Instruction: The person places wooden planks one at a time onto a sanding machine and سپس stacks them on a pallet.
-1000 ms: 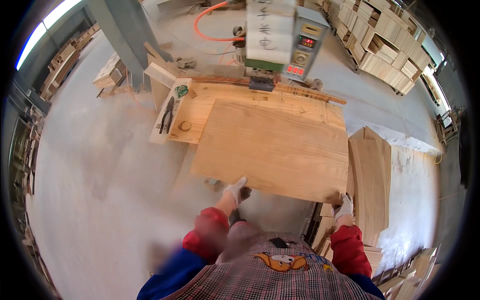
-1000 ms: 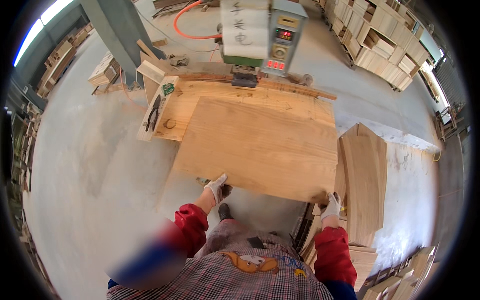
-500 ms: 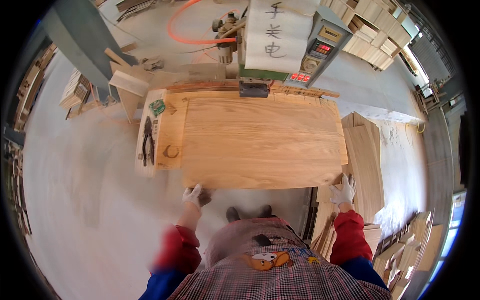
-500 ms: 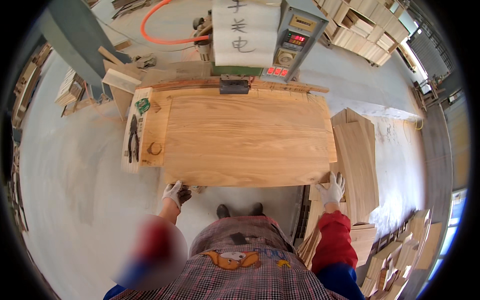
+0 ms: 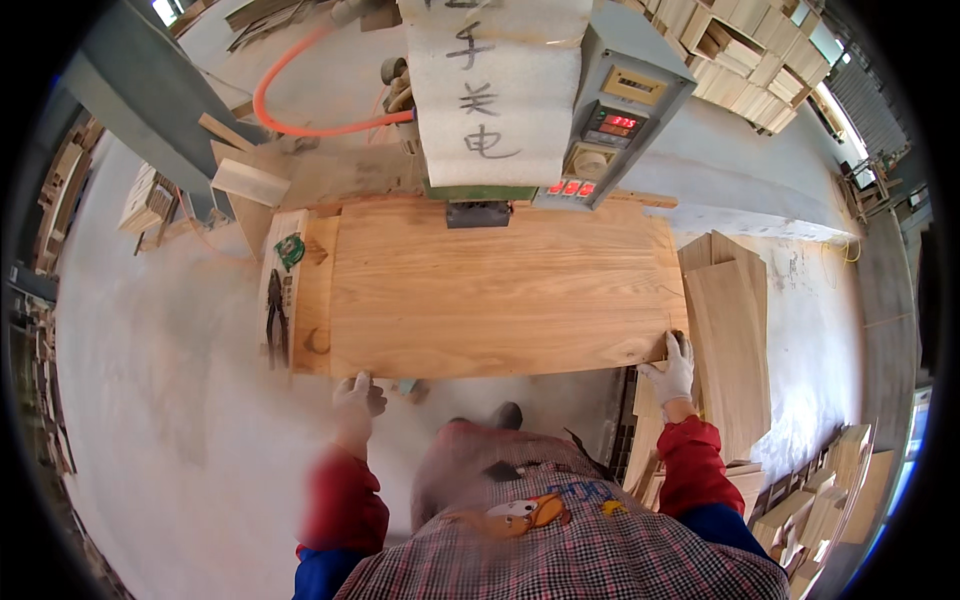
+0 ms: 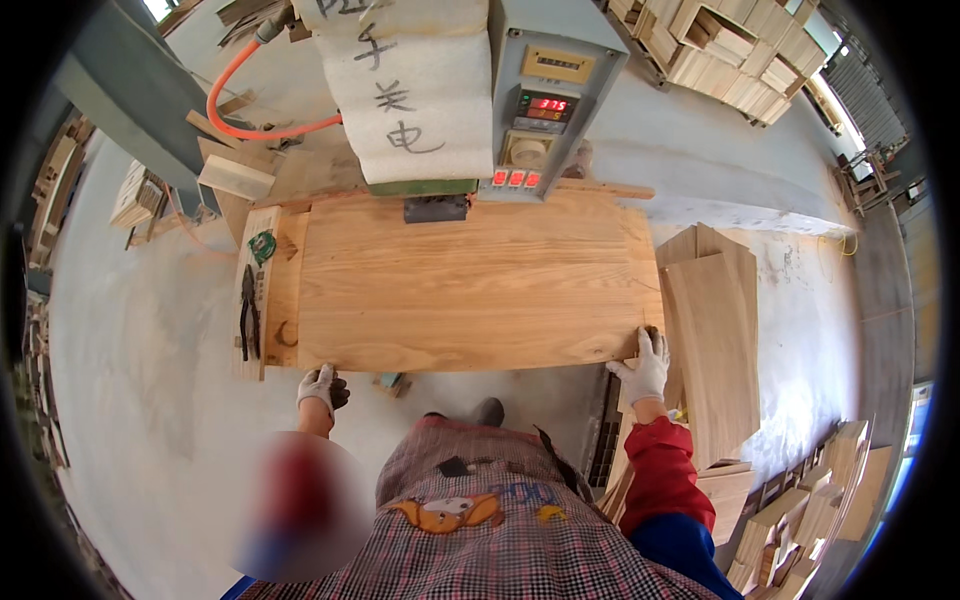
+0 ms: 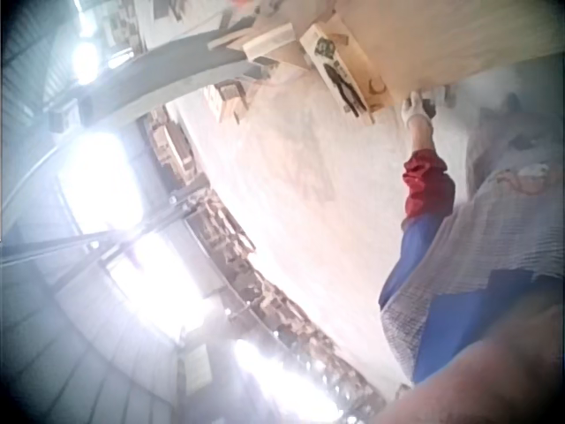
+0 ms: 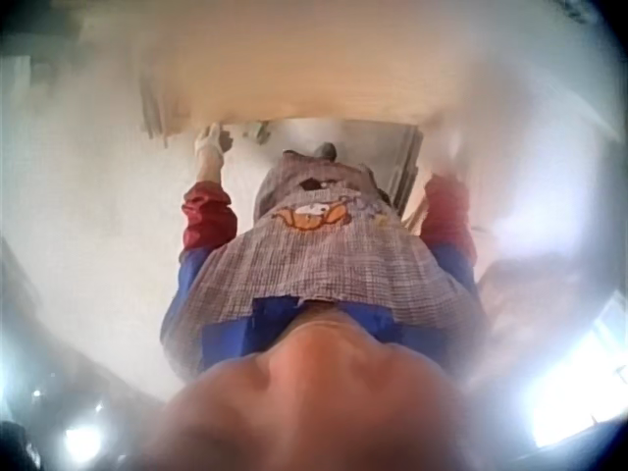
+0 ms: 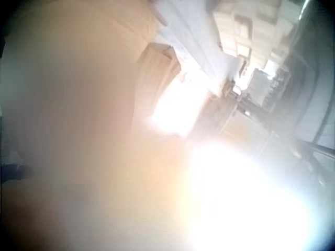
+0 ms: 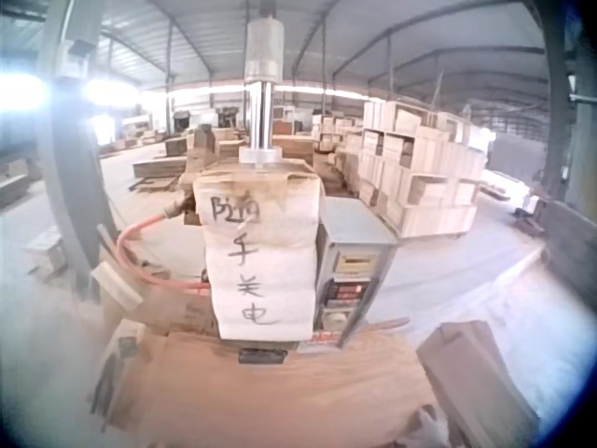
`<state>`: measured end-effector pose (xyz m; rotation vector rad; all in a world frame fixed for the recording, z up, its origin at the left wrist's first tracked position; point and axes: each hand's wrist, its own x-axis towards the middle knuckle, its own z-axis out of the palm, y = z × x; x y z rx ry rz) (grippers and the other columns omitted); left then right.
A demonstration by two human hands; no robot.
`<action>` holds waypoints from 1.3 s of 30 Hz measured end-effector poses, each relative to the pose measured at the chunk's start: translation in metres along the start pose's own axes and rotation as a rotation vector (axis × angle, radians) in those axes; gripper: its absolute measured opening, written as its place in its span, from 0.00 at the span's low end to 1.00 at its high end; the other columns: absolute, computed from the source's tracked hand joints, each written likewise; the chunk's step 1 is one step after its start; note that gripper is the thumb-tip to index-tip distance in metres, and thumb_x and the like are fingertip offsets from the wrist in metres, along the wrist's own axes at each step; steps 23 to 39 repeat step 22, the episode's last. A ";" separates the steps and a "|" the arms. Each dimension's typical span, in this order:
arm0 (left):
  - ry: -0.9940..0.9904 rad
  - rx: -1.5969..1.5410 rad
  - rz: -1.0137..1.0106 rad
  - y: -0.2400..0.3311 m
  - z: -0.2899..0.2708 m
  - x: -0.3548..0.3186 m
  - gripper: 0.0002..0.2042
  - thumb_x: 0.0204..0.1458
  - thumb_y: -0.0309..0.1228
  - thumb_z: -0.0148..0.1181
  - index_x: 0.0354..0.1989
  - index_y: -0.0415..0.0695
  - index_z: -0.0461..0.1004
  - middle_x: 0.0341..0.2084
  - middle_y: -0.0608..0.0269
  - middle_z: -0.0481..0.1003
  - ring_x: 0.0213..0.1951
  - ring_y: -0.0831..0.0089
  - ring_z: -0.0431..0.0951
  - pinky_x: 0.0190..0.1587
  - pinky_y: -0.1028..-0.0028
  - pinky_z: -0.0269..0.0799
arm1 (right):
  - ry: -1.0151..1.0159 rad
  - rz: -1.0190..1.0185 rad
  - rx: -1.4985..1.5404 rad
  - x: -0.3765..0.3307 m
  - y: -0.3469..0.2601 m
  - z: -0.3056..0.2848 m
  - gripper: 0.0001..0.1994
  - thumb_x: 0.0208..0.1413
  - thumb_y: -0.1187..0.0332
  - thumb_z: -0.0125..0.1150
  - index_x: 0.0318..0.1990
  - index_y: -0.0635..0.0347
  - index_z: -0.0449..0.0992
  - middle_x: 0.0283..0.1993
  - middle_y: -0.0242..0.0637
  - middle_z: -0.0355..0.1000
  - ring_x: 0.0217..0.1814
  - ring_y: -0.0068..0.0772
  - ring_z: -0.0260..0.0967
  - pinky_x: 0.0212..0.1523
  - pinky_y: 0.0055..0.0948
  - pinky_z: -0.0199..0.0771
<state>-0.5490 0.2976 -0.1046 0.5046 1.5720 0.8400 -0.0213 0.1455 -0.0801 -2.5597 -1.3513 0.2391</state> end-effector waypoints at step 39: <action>-0.168 1.604 0.728 0.091 -0.053 0.024 0.44 0.37 0.41 0.69 0.64 0.53 0.51 0.59 0.53 0.58 0.59 0.54 0.59 0.60 0.60 0.57 | -0.179 0.063 0.068 0.018 0.040 0.035 0.52 0.34 0.63 0.74 0.67 0.59 0.46 0.71 0.47 0.37 0.71 0.50 0.42 0.70 0.32 0.42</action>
